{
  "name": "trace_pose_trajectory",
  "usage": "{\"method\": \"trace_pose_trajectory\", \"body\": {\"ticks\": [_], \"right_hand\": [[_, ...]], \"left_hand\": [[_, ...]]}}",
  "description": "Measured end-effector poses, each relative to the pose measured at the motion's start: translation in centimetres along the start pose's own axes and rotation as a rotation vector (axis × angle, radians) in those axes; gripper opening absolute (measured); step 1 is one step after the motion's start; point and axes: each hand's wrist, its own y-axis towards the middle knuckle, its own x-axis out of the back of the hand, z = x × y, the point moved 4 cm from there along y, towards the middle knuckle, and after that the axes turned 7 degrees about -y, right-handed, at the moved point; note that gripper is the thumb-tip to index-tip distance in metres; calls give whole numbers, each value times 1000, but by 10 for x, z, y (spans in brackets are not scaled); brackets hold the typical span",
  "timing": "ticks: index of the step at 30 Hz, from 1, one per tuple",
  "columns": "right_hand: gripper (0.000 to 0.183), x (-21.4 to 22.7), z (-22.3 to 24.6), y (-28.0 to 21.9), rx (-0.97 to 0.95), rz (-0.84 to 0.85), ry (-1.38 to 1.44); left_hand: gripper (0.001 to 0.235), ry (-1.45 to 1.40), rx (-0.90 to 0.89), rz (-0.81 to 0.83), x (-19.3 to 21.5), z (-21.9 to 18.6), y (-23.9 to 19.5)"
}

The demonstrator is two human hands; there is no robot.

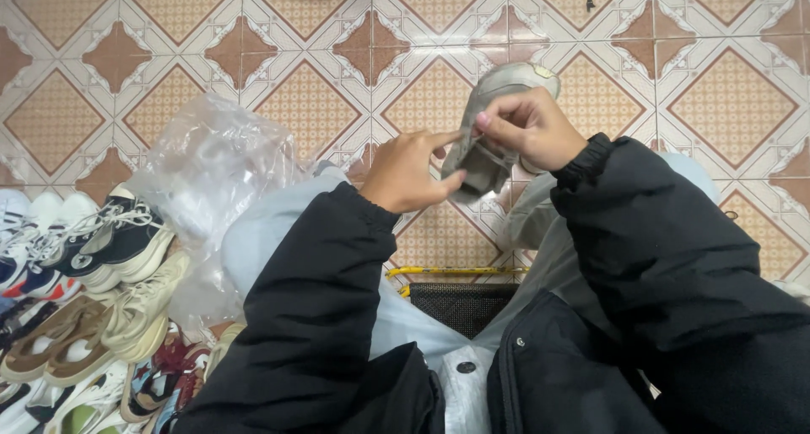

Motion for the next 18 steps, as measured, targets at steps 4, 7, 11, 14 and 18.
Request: {"method": "trace_pose_trajectory", "body": {"ticks": [4, 7, 11, 14, 18], "right_hand": [[21, -2, -3, 1, 12, 29, -34], [20, -2, -5, 1, 23, 26, -25], [23, -6, -5, 2, 23, 44, -67], [24, -6, -2, 4, 26, 39, -60], [25, -7, -1, 5, 30, 39, -77]], "left_hand": [[52, 28, 33, -88, -13, 4, 10], [46, -12, 47, -173, -20, 7, 16], [28, -52, 69, -284, -24, 17, 20], [21, -38, 74, -333, -32, 30, 26], [17, 35, -10, -535, -10, 14, 15]]}}
